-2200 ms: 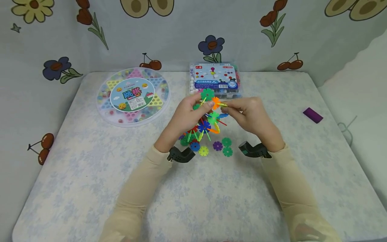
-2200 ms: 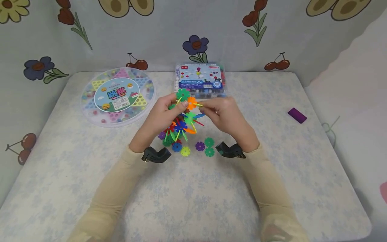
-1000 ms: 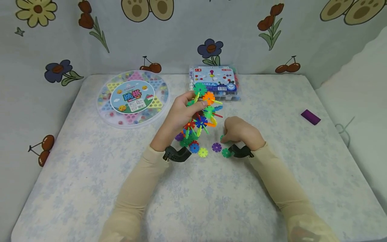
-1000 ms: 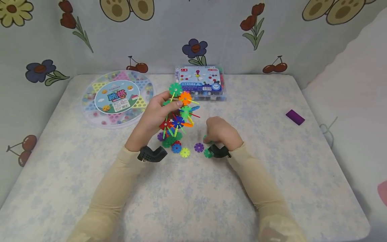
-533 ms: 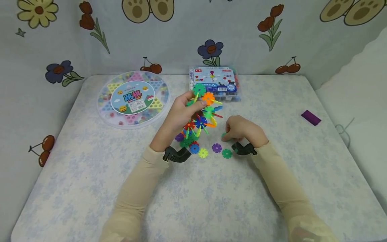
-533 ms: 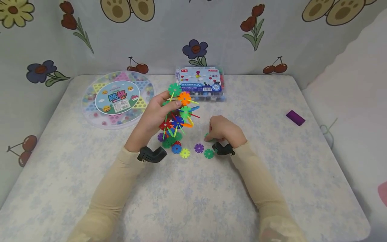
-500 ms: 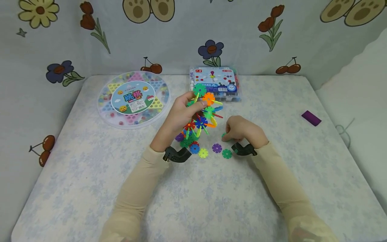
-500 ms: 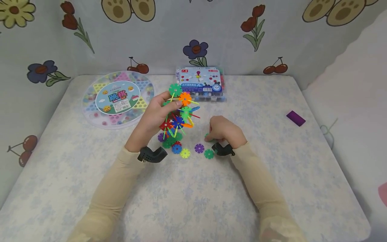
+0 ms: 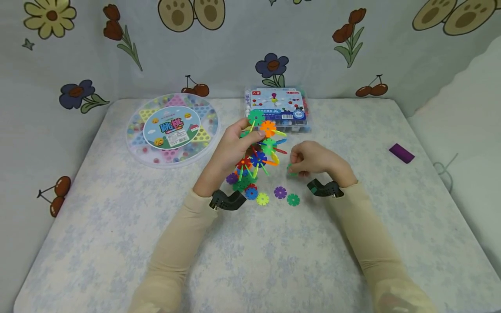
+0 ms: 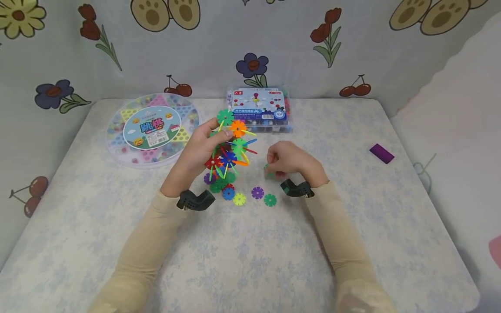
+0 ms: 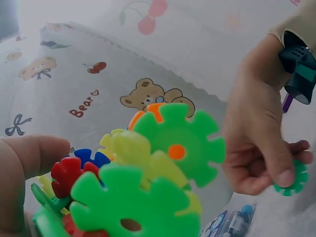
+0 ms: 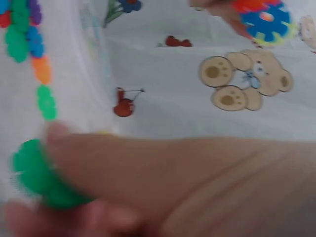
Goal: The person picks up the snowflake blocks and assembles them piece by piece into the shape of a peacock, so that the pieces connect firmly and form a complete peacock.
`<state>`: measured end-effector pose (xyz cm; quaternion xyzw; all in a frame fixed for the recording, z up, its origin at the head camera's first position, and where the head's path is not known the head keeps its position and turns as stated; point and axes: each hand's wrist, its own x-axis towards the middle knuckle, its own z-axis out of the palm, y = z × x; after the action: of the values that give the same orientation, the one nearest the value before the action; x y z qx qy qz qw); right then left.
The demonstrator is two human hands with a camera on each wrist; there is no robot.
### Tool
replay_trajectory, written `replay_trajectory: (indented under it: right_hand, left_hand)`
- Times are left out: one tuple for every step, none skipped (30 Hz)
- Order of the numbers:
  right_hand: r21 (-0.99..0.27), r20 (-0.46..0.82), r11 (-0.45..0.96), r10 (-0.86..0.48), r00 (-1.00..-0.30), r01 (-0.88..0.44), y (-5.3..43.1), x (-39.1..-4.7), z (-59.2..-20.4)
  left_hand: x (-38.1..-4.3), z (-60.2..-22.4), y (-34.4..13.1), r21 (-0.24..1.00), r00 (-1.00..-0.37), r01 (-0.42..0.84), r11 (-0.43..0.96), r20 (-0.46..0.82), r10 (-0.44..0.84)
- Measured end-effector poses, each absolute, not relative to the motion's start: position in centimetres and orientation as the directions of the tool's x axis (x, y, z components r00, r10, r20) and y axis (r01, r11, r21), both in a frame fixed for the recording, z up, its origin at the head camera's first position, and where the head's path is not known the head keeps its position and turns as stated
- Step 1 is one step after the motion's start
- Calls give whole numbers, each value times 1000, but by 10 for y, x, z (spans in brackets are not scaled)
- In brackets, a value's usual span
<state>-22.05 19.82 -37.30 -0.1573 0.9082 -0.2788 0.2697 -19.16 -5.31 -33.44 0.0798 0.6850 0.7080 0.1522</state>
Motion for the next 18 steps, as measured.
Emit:
replay_trajectory:
  right_hand:
    - [-631, -346, 765, -428, -835, -130, 200, -220, -369]
    - [-671, -294, 732, -409, -864, -119, 202, -220, -366]
    - [-712, -241, 694, -386, -890, -109, 204, -219, -362]
    - [-749, -186, 654, -368, -911, -111, 205, -218, -358]
    - [-785, -137, 609, -348, -927, -113, 206, -216, -355]
    - [-819, -90, 561, -333, -939, -120, 208, -215, -352]
    - [-846, -52, 517, -320, -946, -129, 208, -214, -349]
    - [-868, -17, 476, -314, -949, -142, 208, -212, -347]
    - [-885, 15, 439, -311, -950, -157, 208, -211, -344]
    - [-899, 37, 405, -305, -951, -165, 208, -209, -342]
    - [-910, 55, 379, -298, -953, -171, 207, -207, -340]
    - [-916, 71, 358, -296, -953, -180, 207, -206, -338]
    - [-920, 85, 344, -292, -953, -187, 206, -204, -336]
    - [-921, 99, 335, -288, -953, -197, 205, -203, -334]
    - [-922, 111, 329, -279, -954, -204, 204, -201, -333]
    - [-924, 122, 319, -270, -955, -209, 203, -199, -332]
    - [-922, 137, 319, -266, -954, -221, 202, -198, -331]
    - [-918, 155, 319, -263, -952, -237, 201, -197, -330]
  left_hand:
    - [-192, -335, -53, 994, -938, -107, -14, -96, 332]
    - [-192, -335, -53, 994, -936, -106, -12, -96, 338]
    - [-192, -335, -53, 994, -934, -105, -10, -95, 345]
    - [-192, -335, -53, 995, -932, -103, -9, -94, 351]
    - [-192, -334, -53, 995, -930, -103, -7, -94, 355]
    - [-191, -334, -53, 995, -929, -101, -6, -92, 358]
    - [-191, -334, -53, 995, -929, -100, -5, -92, 358]
    - [-191, -334, -53, 995, -929, -100, -5, -91, 359]
    - [-191, -334, -53, 995, -928, -97, -3, -89, 362]
    - [-191, -333, -53, 995, -927, -95, -2, -88, 366]
    - [-191, -333, -53, 996, -925, -91, 4, -86, 370]
    - [-191, -333, -53, 996, -923, -84, 13, -83, 375]
    - [-191, -333, -53, 997, -920, -78, 25, -82, 383]
    - [-191, -334, -53, 997, -916, -73, 33, -80, 394]
    - [-191, -334, -53, 997, -911, -68, 43, -79, 405]
    - [-191, -334, -53, 997, -907, -65, 50, -79, 413]
    - [-191, -334, -52, 997, -903, -58, 59, -78, 423]
    - [-191, -334, -53, 996, -897, -55, 69, -80, 435]
